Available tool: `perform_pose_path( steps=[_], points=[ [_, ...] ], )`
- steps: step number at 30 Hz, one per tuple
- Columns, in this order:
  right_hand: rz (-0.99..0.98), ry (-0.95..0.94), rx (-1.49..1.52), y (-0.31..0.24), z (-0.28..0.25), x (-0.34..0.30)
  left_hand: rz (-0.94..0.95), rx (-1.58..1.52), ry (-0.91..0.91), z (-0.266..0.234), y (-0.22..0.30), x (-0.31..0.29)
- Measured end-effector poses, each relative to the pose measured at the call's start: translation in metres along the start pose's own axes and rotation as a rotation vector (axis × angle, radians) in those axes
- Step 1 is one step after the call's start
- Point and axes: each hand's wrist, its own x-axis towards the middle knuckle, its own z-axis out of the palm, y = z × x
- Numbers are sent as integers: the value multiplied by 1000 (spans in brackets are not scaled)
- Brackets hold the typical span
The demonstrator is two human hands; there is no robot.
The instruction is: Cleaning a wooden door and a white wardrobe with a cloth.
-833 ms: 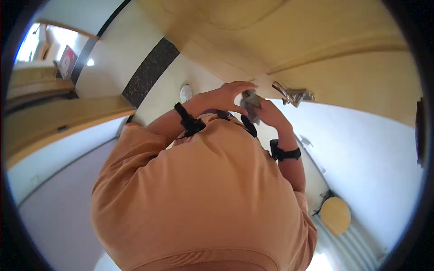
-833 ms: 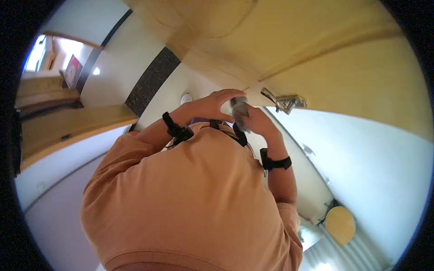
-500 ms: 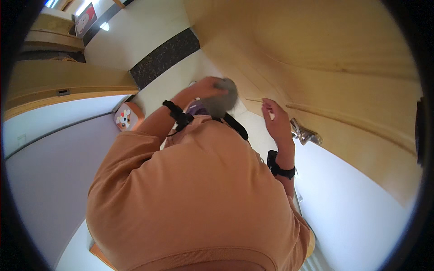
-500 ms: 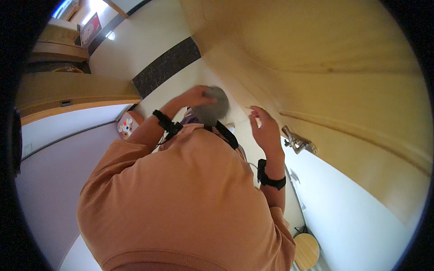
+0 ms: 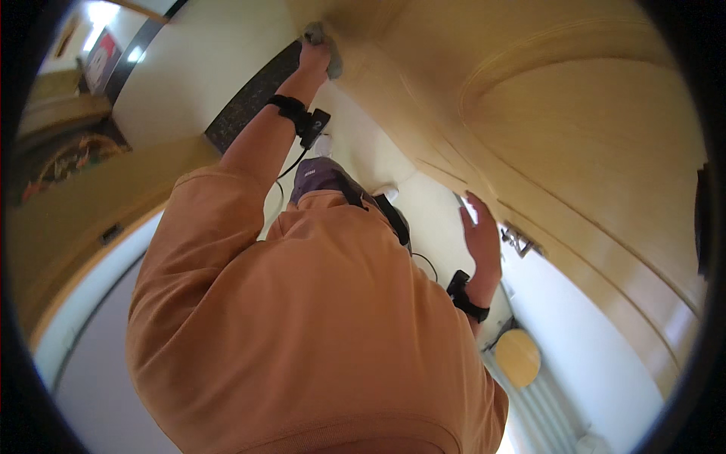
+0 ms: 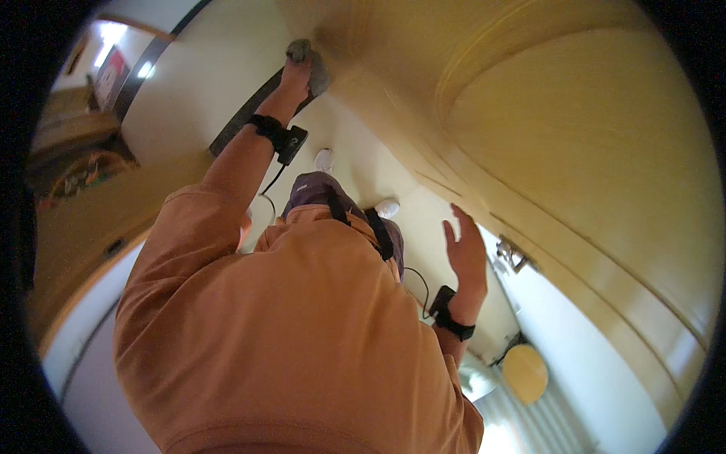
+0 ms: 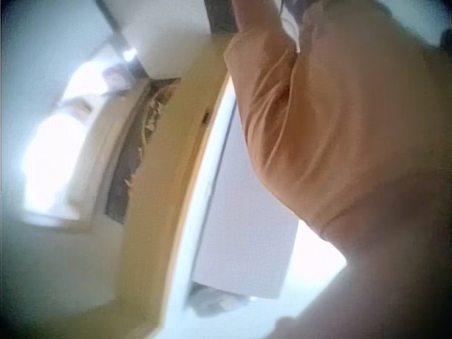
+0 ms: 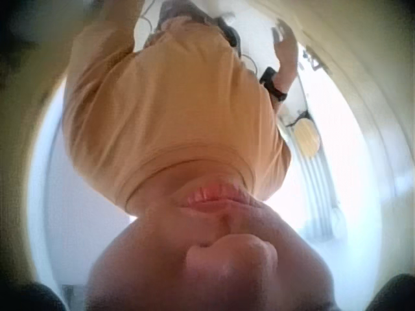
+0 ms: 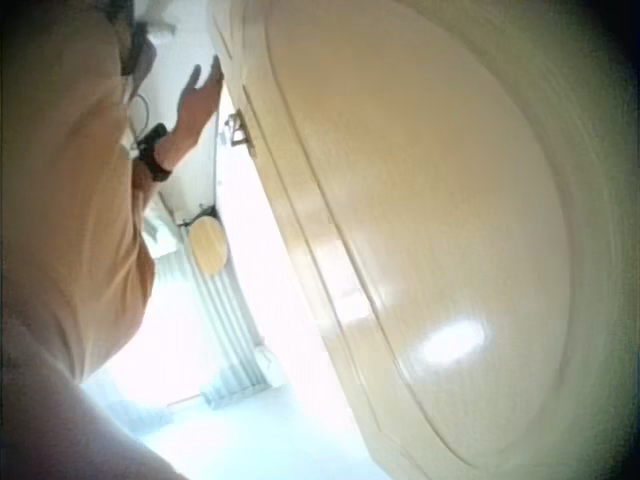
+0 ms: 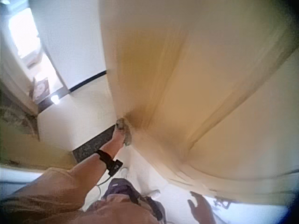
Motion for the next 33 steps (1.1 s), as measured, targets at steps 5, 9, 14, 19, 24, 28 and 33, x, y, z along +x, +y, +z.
perform_pose_path(
  steps=[5,9,14,19,24,28,33],
  points=[
    [167,344,-16,28,-37,-55,-29,-504,-110,82,5,2],
    [403,551,-33,26,-57,-96,-51,-1024,-140,84,31,-7],
    [296,695,-100,50,-64,-97,-107,-745,-43,100,30,-37],
    [16,636,-64,34,-59,-63,-311,-696,-137,108,84,-143],
    [-141,681,-235,61,-31,-45,-203,-697,-220,189,-32,-197],
    [-230,751,-348,74,-21,-42,-515,-724,-284,244,-34,-316],
    [-315,649,-391,76,-23,-46,-780,-770,-550,273,-66,-389]
  ],
)
